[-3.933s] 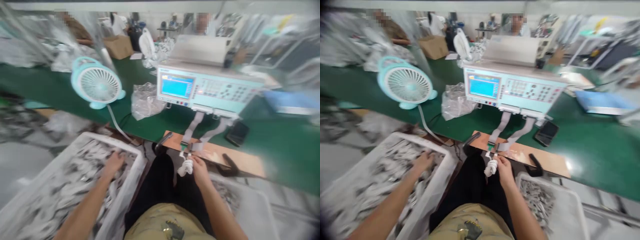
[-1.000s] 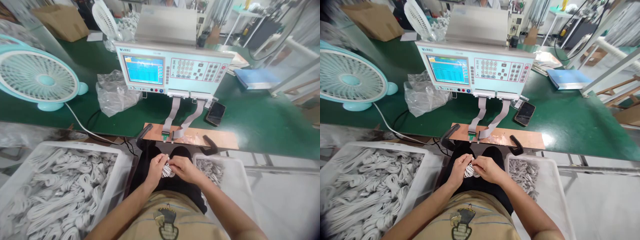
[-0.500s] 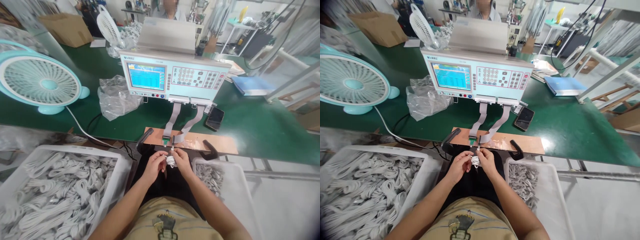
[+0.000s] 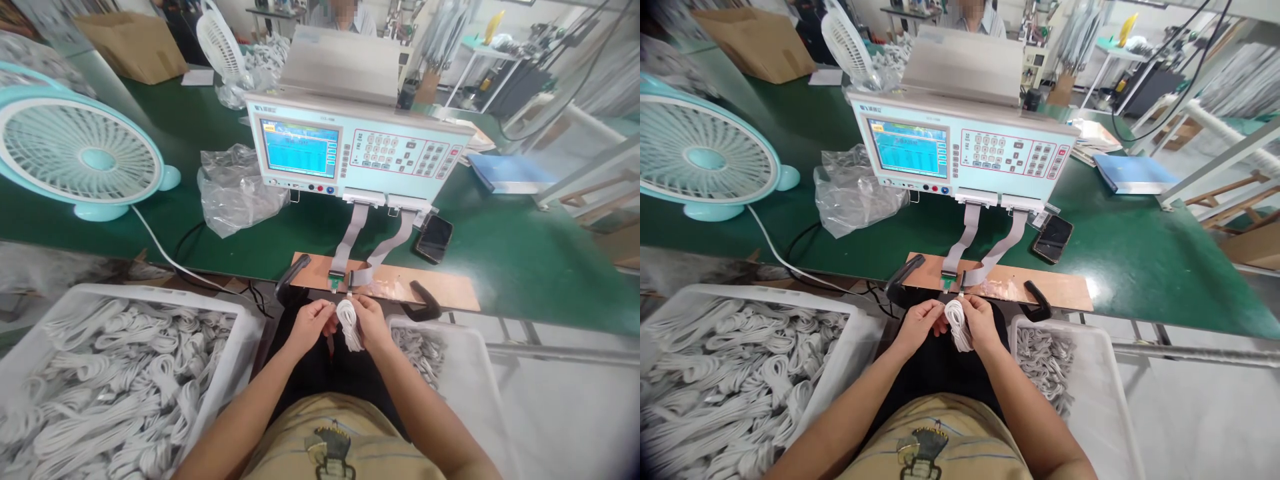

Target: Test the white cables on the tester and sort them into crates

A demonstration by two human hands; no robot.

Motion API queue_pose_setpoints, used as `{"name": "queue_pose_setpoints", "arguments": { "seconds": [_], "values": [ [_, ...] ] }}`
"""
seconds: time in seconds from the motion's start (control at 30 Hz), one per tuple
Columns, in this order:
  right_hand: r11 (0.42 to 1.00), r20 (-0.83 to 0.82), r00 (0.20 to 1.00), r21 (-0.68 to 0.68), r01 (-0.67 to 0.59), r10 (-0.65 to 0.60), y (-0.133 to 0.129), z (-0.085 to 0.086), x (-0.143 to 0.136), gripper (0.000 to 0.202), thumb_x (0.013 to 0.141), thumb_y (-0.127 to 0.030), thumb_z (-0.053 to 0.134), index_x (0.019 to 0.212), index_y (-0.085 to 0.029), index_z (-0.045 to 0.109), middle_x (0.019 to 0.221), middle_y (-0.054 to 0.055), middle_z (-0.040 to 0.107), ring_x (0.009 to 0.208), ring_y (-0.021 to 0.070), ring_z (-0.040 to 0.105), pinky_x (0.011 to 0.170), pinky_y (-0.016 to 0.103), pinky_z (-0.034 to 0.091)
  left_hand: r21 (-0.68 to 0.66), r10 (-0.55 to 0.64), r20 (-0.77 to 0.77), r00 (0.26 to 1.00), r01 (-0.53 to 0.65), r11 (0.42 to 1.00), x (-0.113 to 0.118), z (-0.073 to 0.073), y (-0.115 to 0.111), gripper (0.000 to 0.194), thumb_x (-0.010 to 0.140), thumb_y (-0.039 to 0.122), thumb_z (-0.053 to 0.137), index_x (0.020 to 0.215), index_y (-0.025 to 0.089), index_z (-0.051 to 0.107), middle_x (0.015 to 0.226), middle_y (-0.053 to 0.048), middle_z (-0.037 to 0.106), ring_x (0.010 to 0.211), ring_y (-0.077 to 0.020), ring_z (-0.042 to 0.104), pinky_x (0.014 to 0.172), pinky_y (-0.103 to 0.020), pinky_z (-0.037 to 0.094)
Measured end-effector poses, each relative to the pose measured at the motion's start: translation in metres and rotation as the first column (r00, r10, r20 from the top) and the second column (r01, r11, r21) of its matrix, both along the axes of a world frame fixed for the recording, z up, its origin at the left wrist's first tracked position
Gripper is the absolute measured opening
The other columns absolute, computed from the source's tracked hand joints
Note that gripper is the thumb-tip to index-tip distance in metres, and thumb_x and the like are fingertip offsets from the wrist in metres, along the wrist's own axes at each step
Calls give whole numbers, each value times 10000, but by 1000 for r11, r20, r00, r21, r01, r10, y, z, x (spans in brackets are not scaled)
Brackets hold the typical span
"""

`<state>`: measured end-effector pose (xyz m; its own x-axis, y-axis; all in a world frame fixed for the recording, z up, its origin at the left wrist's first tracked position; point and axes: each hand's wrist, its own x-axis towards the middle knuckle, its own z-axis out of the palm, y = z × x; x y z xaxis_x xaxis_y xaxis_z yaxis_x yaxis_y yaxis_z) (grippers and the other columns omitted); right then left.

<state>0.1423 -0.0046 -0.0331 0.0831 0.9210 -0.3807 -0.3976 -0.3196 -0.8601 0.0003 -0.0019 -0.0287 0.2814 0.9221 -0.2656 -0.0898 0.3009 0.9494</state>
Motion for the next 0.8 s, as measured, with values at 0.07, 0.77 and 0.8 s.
{"name": "queue_pose_setpoints", "arguments": {
  "seconds": [0.07, 0.77, 0.8],
  "values": [
    [1000, -59, 998, -25, 7, -9, 1, 0, -1, 229, 637, -369, 700, 646, -154, 622, 530, -20, 570, 452, 93, 456, 469, 226, 354, 132, -64, -110, 992, 79, 988, -1, 3, 3, 328, 815, 424, 476, 658, 150, 564, 579, 3, 537, 488, -93, 486, 459, -193, 375],
    [997, -65, 995, -5, -72, 71, 5, 2, 5, 199, 625, -339, 721, 711, -162, 693, 560, -4, 610, 512, 113, 507, 512, 238, 388, 162, 247, -78, 966, -233, 959, 18, -9, 6, 315, 780, 379, 521, 570, 152, 584, 594, -4, 564, 613, -137, 515, 650, -245, 401],
    [997, -72, 995, -3, -74, 74, 5, 1, 5, 197, 631, -336, 718, 721, -162, 695, 567, -3, 615, 518, 113, 511, 518, 239, 390, 164, 256, -61, 965, -243, 956, 19, -10, 4, 318, 783, 383, 520, 577, 151, 588, 605, -7, 573, 624, -138, 520, 656, -246, 403]
  ]
}}
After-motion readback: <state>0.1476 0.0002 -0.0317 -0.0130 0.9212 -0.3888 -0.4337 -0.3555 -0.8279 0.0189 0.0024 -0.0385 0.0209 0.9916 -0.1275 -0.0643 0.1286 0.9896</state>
